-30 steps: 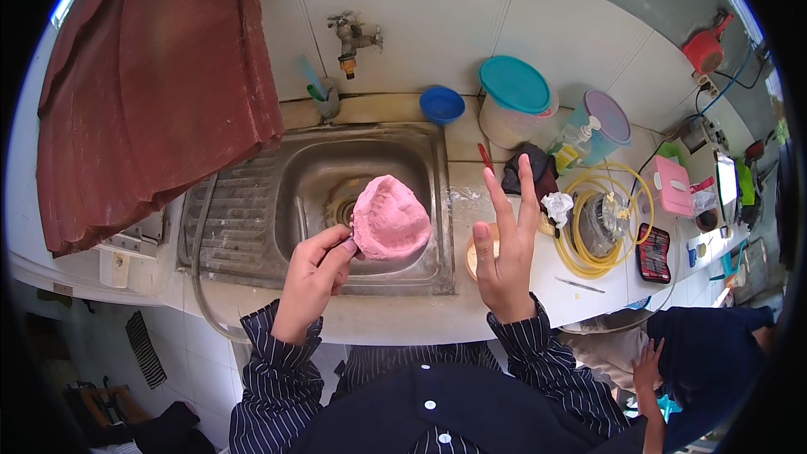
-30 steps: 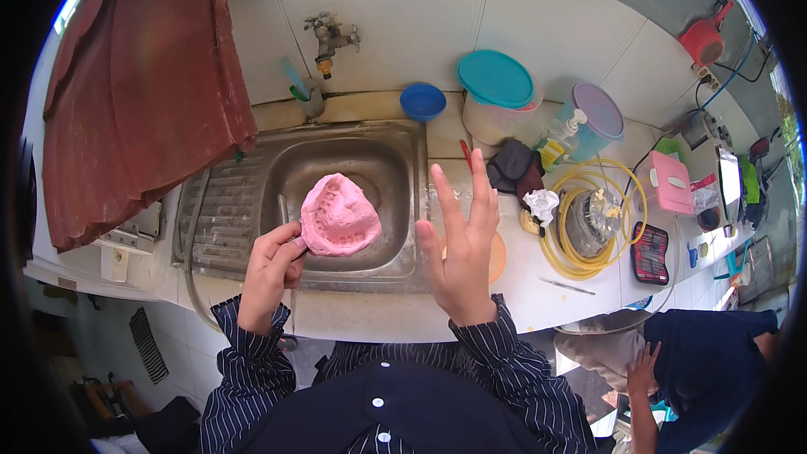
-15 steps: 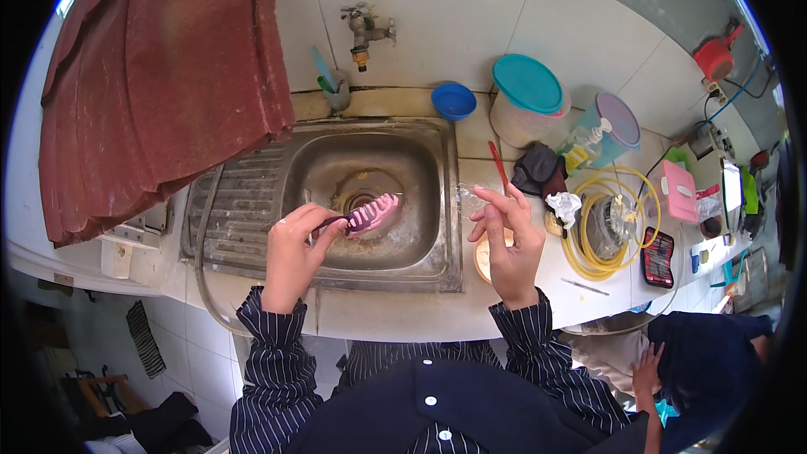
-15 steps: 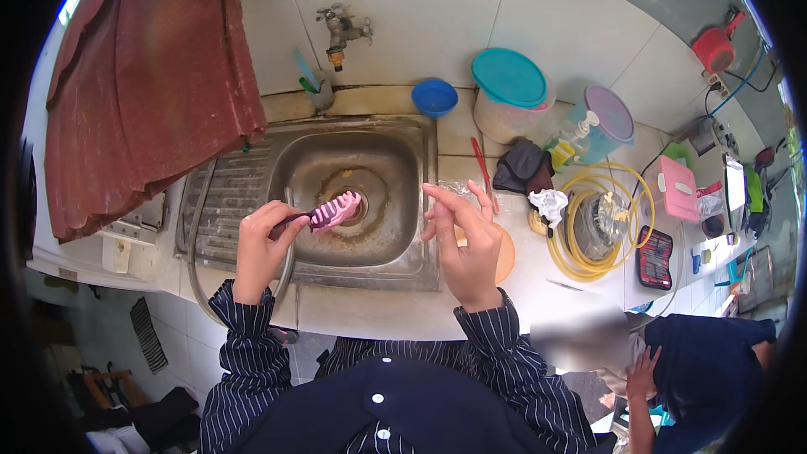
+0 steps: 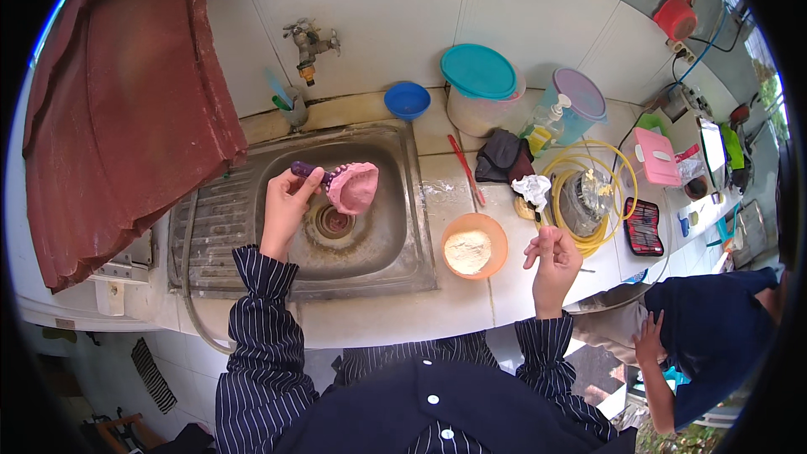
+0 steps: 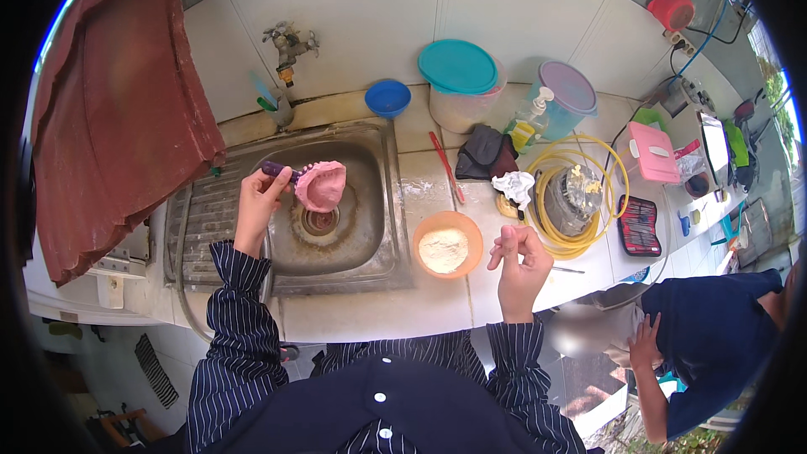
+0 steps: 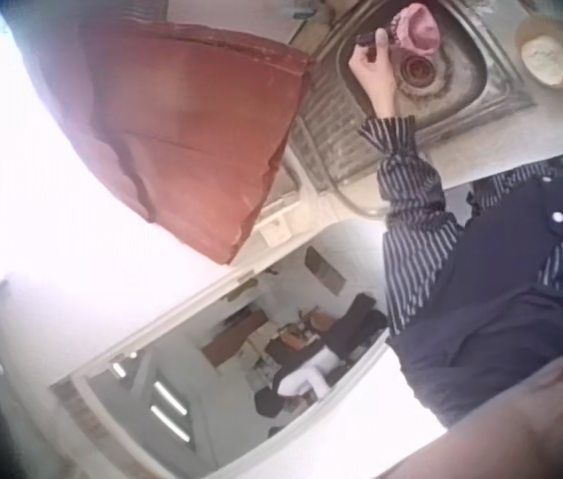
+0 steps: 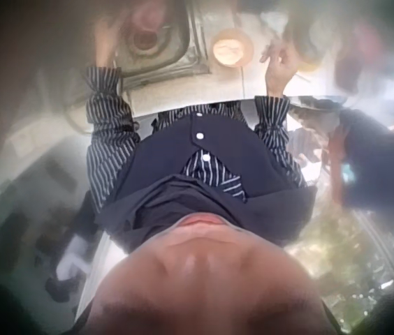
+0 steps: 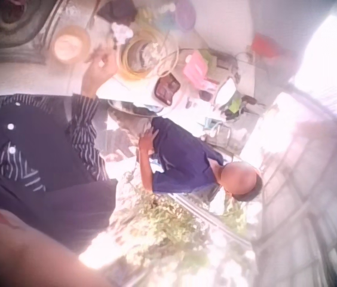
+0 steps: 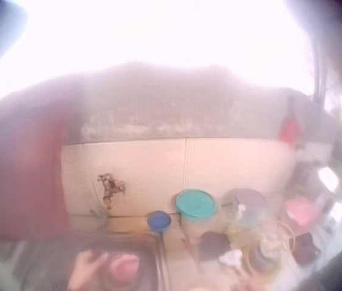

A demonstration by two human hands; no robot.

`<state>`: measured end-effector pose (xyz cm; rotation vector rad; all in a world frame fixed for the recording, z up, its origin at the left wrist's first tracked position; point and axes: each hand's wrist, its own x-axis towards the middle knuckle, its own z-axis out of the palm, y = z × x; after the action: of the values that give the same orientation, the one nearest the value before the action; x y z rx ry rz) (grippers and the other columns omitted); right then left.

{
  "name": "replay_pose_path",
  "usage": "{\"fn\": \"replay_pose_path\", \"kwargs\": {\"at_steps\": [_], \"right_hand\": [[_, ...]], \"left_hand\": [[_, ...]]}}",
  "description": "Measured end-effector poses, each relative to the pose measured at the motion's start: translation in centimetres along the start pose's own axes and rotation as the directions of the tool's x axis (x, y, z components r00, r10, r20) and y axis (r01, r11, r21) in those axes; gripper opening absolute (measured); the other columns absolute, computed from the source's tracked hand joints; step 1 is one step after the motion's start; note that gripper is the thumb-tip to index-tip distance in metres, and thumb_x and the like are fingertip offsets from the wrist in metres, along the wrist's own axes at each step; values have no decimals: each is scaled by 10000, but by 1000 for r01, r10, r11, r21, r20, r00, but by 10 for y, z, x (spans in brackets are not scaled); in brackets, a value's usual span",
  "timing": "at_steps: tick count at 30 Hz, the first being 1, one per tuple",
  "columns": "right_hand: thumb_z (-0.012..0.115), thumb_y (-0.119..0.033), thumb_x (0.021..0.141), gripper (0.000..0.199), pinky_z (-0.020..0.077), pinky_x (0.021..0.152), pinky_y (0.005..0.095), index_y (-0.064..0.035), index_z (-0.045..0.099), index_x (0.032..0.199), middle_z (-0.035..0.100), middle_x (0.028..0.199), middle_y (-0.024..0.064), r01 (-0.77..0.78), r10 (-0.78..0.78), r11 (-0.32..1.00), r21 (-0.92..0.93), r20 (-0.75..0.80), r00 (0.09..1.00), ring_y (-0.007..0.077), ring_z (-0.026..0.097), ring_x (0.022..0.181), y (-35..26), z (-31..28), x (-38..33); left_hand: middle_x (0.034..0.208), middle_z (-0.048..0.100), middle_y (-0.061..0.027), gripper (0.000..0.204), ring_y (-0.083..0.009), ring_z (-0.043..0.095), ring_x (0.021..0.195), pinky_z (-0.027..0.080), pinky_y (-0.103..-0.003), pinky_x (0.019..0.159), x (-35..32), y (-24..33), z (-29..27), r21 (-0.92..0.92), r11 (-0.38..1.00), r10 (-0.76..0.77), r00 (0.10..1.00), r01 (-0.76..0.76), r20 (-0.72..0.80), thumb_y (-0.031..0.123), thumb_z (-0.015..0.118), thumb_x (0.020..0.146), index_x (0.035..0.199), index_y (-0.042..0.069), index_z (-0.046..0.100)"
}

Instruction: The person scoops a white powder from a large container into a small bowl using a pink scoop. They then wipe a pink silicone mold with a tissue and add water to the bowl from the sink tap.

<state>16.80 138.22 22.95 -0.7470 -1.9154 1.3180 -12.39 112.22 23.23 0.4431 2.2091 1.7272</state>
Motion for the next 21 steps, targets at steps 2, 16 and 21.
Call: {"fn": "replay_pose_path", "kwargs": {"at_steps": [2,16,21], "right_hand": [[495,-177,992,228,457,755,246,30,590,1013,659,740,67,-10,19,991,133,-66,998,114,592,664,-9,7,-2],[516,-202,973,272,483,756,271,0,551,1151,653,883,72,-176,190,972,-156,76,979,123,592,768,33,-35,-17],[471,-294,1000,466,485,665,253,-48,360,1381,662,879,67,-425,476,879,-216,381,793,110,566,689,72,-17,-34]], "left_hand": [[676,558,64,241,4,447,570,297,-170,474,13,-14,14,-58,997,-42,997,46,64,322,677,893,799,101,652],[735,554,32,237,-43,426,557,321,-200,428,46,-113,167,-256,839,-423,871,480,249,300,642,918,853,77,597],[723,606,-11,441,-88,485,512,401,-246,465,45,-118,172,89,896,-437,827,436,353,461,553,934,850,40,655]]}}
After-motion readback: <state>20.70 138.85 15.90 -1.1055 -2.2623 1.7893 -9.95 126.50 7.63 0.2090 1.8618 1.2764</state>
